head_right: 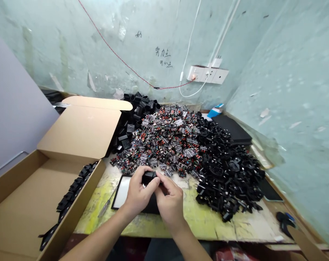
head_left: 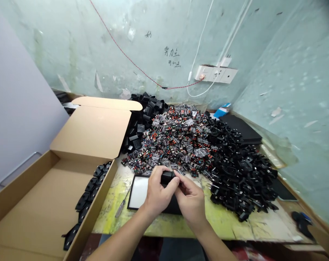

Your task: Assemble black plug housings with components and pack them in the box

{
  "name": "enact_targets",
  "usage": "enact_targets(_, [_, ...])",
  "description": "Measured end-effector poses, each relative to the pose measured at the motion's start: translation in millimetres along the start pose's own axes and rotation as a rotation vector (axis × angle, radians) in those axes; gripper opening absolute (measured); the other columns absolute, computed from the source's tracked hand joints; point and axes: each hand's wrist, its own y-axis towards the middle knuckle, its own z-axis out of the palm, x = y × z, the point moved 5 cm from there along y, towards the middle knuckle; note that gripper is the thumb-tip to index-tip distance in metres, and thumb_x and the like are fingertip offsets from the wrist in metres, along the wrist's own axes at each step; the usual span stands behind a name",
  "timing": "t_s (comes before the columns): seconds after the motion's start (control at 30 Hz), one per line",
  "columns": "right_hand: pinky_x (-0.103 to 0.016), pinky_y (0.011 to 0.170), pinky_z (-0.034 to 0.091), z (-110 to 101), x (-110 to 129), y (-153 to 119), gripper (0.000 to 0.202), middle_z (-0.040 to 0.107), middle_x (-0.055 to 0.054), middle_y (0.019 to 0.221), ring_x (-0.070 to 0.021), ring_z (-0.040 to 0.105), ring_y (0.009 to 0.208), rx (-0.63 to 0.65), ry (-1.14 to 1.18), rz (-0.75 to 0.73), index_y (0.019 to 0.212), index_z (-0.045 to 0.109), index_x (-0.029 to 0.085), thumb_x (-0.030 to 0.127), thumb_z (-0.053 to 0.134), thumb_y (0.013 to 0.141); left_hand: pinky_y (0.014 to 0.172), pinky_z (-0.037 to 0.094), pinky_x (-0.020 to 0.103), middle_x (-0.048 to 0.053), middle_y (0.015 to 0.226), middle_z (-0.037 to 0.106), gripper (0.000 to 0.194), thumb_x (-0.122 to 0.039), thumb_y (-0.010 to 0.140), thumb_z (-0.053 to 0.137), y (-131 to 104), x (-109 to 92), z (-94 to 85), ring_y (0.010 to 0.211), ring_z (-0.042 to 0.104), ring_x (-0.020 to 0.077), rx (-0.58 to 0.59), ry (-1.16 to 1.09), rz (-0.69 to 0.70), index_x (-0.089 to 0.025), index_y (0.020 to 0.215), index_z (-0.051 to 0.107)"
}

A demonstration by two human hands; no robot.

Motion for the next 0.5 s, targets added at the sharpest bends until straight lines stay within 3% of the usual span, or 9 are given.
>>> enact_targets(0.23, [-0.047,0.098,0.066,-2,5,-3,0.029,0.082,-0.01,0.119,-0.0287,0.08,0.103,-0.016,-0.015,-0.021,0.121,0.083,0.027,0.035,0.073,0.096,0.088,0.045,0.035,0.005,0.098,0.067,0.015,-0.029,0.091,0.072,-14,2,2.6,0.095,0.061,0.024,-0.102,0.071,0.064,-0.024,0.104,0.067])
enact_targets(0.5, [-0.049,0.098,0.067,-6,-5,2,0.03,0.082,-0.01,0.12,-0.0296,0.08,0.105,0.021,0.061,0.036,0.118,0.083,0.025,0.032,0.08,0.088,0.085,0.046,0.033,0.005,0.094,0.067,0.011,-0.03,0.09,0.073,-10,9,6.4,0.092,0.061,0.0232,-0.032,-0.049,-0.029,-0.022,0.096,0.068])
